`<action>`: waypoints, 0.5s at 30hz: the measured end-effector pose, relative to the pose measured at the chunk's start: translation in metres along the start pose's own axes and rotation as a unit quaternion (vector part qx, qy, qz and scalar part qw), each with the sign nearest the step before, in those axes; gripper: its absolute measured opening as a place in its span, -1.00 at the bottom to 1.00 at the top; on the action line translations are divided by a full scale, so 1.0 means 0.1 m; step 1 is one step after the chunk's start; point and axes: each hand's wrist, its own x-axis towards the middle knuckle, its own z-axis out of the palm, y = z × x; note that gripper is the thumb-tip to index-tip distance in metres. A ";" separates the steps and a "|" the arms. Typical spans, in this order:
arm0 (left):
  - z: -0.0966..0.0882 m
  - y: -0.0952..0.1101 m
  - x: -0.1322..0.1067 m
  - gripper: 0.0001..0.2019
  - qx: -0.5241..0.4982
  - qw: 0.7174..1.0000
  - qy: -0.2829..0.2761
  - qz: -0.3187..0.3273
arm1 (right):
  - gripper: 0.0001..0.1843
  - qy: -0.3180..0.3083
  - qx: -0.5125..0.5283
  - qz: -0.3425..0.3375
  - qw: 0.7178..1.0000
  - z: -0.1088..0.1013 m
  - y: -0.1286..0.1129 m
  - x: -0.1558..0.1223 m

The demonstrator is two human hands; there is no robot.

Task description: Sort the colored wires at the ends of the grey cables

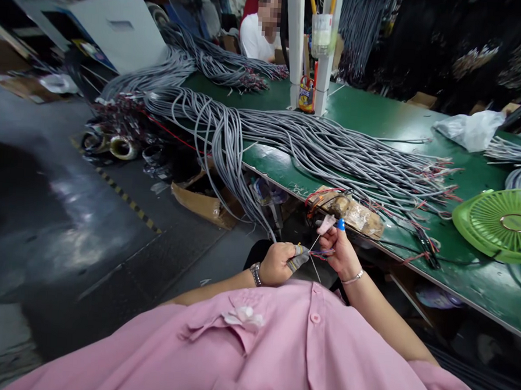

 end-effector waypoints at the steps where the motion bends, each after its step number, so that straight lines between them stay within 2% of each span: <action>1: -0.01 0.00 -0.03 -0.62 0.003 1.000 -0.009 0.006 | -0.45 -0.002 -0.004 0.000 1.000 -0.04 0.00 -0.01; 3: -0.01 -0.01 -0.07 -0.64 0.009 0.999 -0.042 0.009 | -0.46 0.005 -0.029 -0.009 1.000 -0.12 -0.01 -0.05; 6: -0.02 -0.05 -0.09 -0.75 0.026 0.995 -0.092 -0.030 | -0.51 0.043 -0.107 -0.048 0.992 -0.21 -0.03 -0.14; 8: -0.03 -0.09 -0.09 -0.75 0.042 0.991 -0.104 -0.075 | -0.57 0.063 -0.185 -0.081 0.977 -0.25 -0.08 -0.25; 10: -0.06 -0.14 -0.12 -0.70 0.054 0.986 -0.106 -0.113 | -0.63 0.084 -0.275 -0.135 0.948 -0.29 -0.17 -0.39; 11: -0.08 -0.17 -0.15 -0.70 0.059 0.984 -0.105 -0.129 | -0.64 0.097 -0.326 -0.172 0.924 -0.31 -0.24 -0.46; 12: -0.10 -0.19 -0.18 -0.70 0.064 0.982 -0.102 -0.142 | -0.64 0.114 -0.381 -0.226 0.889 -0.33 -0.33 -0.54; 14: -0.17 -0.22 -0.28 -0.72 0.070 0.980 -0.093 -0.164 | -0.65 0.173 -0.474 -0.363 0.784 -0.42 -0.55 -0.66; 15: -0.20 -0.23 -0.34 -0.72 0.071 0.978 -0.086 -0.175 | -0.64 0.194 -0.519 -0.409 0.725 -0.48 -0.67 -0.69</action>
